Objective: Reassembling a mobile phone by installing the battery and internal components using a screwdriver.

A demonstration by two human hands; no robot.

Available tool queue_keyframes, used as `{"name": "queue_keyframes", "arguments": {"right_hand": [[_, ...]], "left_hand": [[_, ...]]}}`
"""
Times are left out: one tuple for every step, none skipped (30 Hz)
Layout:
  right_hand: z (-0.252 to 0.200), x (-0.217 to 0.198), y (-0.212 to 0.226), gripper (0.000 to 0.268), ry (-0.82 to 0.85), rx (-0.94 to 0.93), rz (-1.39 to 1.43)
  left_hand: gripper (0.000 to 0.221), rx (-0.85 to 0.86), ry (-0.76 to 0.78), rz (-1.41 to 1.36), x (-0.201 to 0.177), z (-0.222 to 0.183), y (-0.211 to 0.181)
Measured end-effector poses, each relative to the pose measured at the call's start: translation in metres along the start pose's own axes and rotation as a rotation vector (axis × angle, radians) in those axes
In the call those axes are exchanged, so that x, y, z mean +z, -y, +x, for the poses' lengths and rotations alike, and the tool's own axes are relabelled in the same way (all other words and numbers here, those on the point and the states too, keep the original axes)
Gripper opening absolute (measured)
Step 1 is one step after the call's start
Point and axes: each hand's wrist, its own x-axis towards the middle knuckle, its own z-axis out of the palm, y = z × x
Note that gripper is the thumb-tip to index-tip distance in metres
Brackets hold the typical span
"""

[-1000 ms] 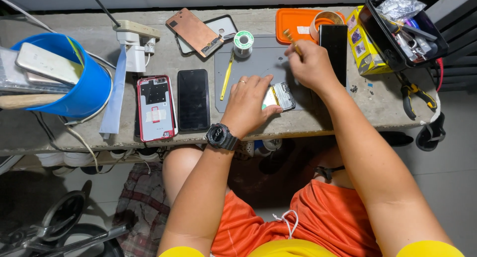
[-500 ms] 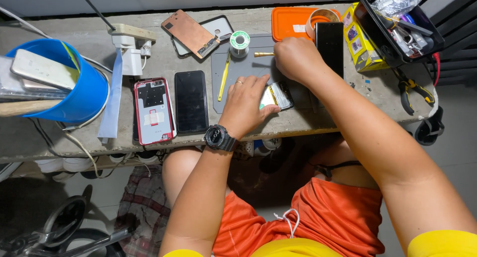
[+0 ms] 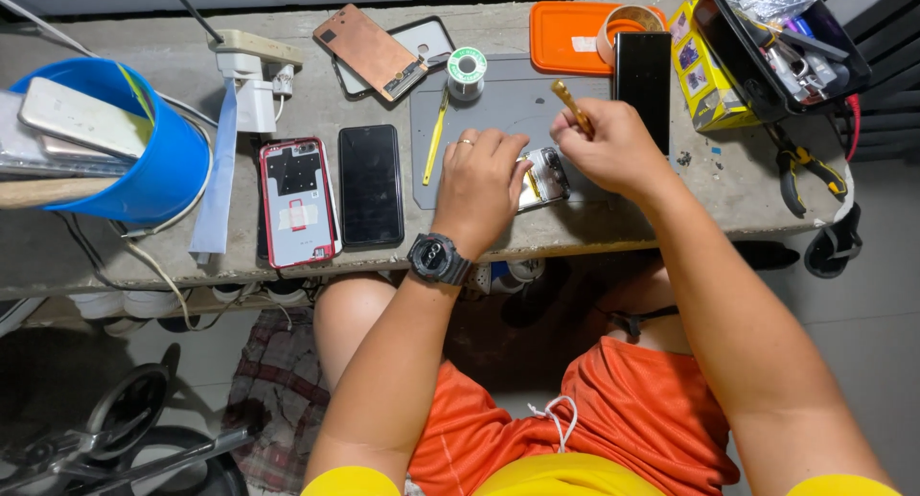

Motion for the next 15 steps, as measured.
{"name": "queue_keyframes", "arguments": {"right_hand": [[-0.007, 0.002, 0.0, 0.012, 0.001, 0.0, 0.0], [-0.014, 0.004, -0.001, 0.011, -0.027, 0.011, 0.065], [-0.022, 0.006, -0.002, 0.013, -0.054, 0.024, 0.131], [-0.025, 0.007, -0.004, 0.013, -0.053, 0.026, 0.132], [-0.027, 0.008, -0.005, 0.015, -0.06, 0.0, 0.178], [-0.029, 0.009, -0.006, 0.018, -0.068, -0.026, 0.224], [-0.032, 0.011, -0.002, 0.018, -0.069, -0.024, 0.226], [-0.033, 0.013, 0.002, 0.019, -0.081, -0.036, 0.27], [-0.035, 0.015, 0.006, 0.02, -0.093, -0.047, 0.314], [-0.034, 0.017, 0.008, 0.02, -0.094, -0.043, 0.317], [-0.033, 0.019, 0.01, 0.015, -0.107, -0.072, 0.336], [-0.032, 0.022, 0.013, 0.011, -0.121, -0.1, 0.355], [-0.03, 0.02, 0.015, 0.011, -0.119, -0.099, 0.356], [-0.029, 0.02, 0.017, 0.009, -0.126, -0.131, 0.353], [-0.027, 0.019, 0.019, 0.007, -0.133, -0.164, 0.349]], "left_hand": [[0.027, -0.001, 0.0, 0.0, 0.0, 0.001, -0.001], [0.022, -0.025, -0.018, -0.087, 0.001, 0.002, -0.002], [0.017, -0.051, -0.034, -0.175, 0.002, 0.001, -0.004], [0.017, -0.052, -0.032, -0.175, 0.001, 0.002, -0.008], [0.013, -0.116, -0.038, -0.358, -0.001, 0.004, -0.012], [0.01, -0.18, -0.044, -0.541, -0.002, 0.006, -0.016], [0.01, -0.18, -0.041, -0.541, -0.007, 0.008, -0.021], [0.011, -0.307, -0.01, -0.716, -0.012, 0.009, -0.025], [0.013, -0.436, 0.022, -0.891, -0.017, 0.011, -0.03], [0.013, -0.438, 0.027, -0.89, -0.013, 0.01, -0.027], [0.014, -0.499, 0.02, -0.994, -0.009, 0.01, -0.025], [0.015, -0.56, 0.013, -1.098, -0.005, 0.009, -0.021], [0.015, -0.563, 0.013, -1.097, -0.009, 0.01, -0.023], [0.017, -0.604, 0.017, -1.161, -0.014, 0.01, -0.024], [0.019, -0.645, 0.02, -1.226, -0.018, 0.01, -0.026]]}}
